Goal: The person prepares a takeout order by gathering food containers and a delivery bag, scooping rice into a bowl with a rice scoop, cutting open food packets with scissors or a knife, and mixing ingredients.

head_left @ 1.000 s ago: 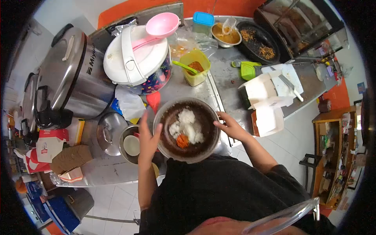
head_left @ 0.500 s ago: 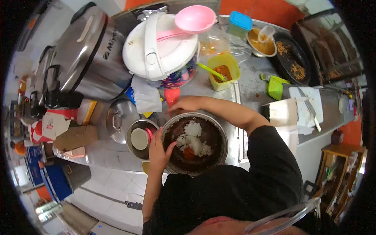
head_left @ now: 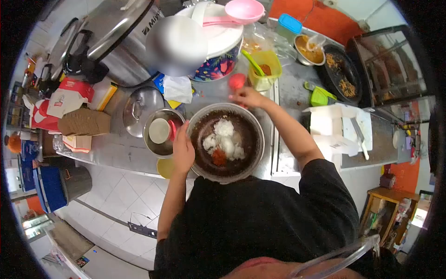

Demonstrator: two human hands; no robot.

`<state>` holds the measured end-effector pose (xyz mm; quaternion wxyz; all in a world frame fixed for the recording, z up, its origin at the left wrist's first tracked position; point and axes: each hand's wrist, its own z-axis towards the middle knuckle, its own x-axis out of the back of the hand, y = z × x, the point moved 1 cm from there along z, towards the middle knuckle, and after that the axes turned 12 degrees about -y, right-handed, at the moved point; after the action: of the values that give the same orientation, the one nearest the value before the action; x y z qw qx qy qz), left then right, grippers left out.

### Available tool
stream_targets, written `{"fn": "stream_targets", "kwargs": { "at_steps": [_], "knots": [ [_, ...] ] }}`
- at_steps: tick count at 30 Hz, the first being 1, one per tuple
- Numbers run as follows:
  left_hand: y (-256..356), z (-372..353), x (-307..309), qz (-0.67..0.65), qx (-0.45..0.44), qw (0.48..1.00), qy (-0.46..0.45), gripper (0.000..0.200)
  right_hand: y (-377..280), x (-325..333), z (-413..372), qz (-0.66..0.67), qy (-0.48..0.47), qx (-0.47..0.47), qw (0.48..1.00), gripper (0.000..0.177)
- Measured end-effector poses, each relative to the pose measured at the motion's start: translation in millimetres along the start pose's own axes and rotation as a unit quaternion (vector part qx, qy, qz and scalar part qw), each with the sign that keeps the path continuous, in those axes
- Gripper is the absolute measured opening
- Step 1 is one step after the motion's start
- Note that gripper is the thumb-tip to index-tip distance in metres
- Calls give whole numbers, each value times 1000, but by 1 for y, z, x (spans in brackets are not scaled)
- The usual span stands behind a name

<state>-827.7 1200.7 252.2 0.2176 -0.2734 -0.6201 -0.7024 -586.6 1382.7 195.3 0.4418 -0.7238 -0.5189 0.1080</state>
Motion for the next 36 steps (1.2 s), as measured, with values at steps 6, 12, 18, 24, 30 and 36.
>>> {"fn": "stream_targets", "kwargs": {
  "at_steps": [6,12,18,24,30,36],
  "knots": [
    [12,-26,-25,-28,8,993,113,51,-14,5,-70,-168,18,26,985,43],
    [4,-20,-26,-117,46,991,40,39,-102,-37,-203,-353,254,-145,889,28],
    [-14,14,-32,-53,67,996,-8,32,-106,-81,-210,-445,149,-61,881,15],
    [-13,23,-31,-42,21,998,-29,28,-99,-135,-160,-387,49,-197,899,15],
    [-15,24,-33,-30,15,999,-32,26,-110,-150,-152,-344,-25,-212,914,18],
    [-7,23,-29,-51,19,998,-40,26,-82,-159,-148,-418,15,-250,873,16]
  ]
}}
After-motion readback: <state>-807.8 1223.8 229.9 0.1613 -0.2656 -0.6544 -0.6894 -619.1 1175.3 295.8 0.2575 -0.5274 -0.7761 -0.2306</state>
